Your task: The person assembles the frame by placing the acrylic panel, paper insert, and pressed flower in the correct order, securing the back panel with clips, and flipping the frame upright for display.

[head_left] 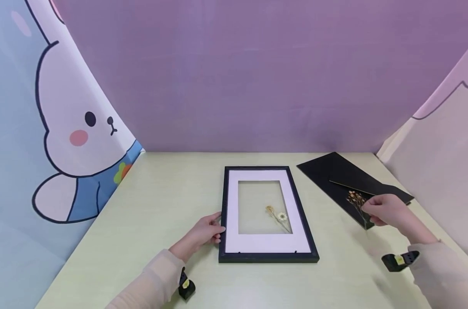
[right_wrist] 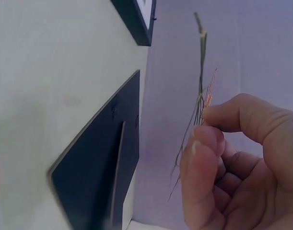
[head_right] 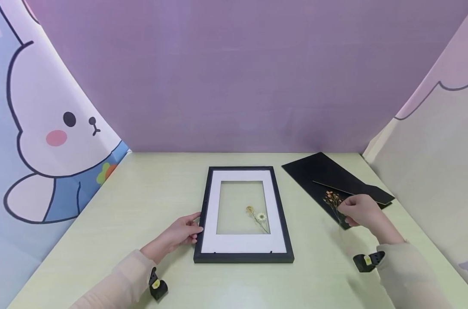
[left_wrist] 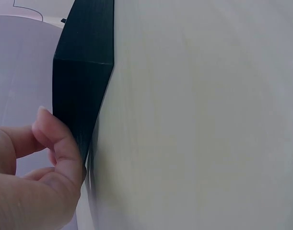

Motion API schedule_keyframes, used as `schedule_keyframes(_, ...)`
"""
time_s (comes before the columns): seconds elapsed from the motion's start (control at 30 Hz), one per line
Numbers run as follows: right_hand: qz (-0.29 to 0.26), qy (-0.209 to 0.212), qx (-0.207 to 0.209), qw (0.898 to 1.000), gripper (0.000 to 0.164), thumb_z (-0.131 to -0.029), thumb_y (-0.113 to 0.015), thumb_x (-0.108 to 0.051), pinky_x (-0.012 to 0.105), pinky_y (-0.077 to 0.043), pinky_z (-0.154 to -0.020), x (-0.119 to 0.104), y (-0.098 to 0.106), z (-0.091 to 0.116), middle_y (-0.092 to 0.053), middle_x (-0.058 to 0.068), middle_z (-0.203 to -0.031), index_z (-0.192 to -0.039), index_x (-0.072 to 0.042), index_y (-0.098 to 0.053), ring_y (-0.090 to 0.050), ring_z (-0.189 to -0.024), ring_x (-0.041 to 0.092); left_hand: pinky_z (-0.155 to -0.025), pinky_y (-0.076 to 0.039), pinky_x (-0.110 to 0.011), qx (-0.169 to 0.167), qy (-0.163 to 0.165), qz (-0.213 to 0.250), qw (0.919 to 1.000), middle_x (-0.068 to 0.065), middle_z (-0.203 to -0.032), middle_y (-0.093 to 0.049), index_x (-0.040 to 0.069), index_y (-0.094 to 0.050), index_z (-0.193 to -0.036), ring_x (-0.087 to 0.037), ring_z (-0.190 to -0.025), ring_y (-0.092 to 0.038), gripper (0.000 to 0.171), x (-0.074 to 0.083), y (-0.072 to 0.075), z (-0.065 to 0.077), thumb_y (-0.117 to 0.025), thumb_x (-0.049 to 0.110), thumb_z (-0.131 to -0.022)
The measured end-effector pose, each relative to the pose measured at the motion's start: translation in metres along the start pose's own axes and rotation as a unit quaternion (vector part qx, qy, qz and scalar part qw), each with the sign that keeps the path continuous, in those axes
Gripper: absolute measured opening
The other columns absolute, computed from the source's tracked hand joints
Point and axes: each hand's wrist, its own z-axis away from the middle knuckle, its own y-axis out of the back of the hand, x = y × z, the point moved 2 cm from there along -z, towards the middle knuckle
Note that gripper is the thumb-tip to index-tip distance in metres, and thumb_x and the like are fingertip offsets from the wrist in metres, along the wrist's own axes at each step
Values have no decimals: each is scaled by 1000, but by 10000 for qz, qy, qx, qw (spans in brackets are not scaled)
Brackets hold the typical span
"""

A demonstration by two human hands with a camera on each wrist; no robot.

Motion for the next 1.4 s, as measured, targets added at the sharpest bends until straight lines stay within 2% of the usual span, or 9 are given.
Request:
schedule_keyframes(0.33,-46,272,45,9996,16,-87,-53,-9,28,-52,-56,-28,-11,-18,-56,2,-66,-80,3,-60,-56,-60,13,-53,-46,-22,54,73,7,10000,-7,-81,-45,0,-27,-143,-12,-58,-46,62,1,-1,0,-55,-3,-88)
schedule_keyframes(0.6,-47,393,55,9992,15,-86,-53,-9,28,-52,-56,-54,-17,-30,-55,3,-62,-73,-1,-57,-55,-60,15,-53,-47,-23,1,-10,26,10000,-6,-78,-44,-1,-26,-143,-13,-57,-46,62,2,-2,0,-55,-3,-88)
schedule_keyframes(0.8,-34,464,40,9989,15,-87,-54,-9,28,-51,-55,-65,-23,-38,-54,2,-63,-77,1,-59,-55,-60,15,-52,-46,-23,8,-55,42,10000,-6,-78,-44,-2,-26,-143,-12,-56,-46,62,3,-2,1,-55,-3,-89)
schedule_keyframes(1.0,-200,567,-23,9982,15,-86,-53,-6,28,-50,-54,-76,-34,-47,-53,5,-62,-74,2,-56,-53,-57,15,-52,-46,-22,0,-76,22,10000,-6,-78,-45,-3,-26,-143,-12,-56,-45,62,3,-3,3,-55,-3,-88)
schedule_keyframes(1.2,-250,717,-85,9971,15,-85,-53,-5,29,-50,-54,-91,-49,-55,-57,10,-70,-77,7,-57,-54,-58,15,-52,-47,-22,4,-118,78,9999,-6,-78,-45,-3,-26,-142,-12,-55,-45,61,2,-2,3,-55,-3,-88)
schedule_keyframes(1.4,-441,785,-209,9957,13,-83,-54,-3,30,-52,-55,-101,-67,-63,-57,8,-73,-72,1,-58,-55,-58,15,-53,-47,-22,-8,-120,70,9999,-6,-77,-44,-3,-26,-143,-12,-56,-45,62,2,-2,3,-55,-3,-88)
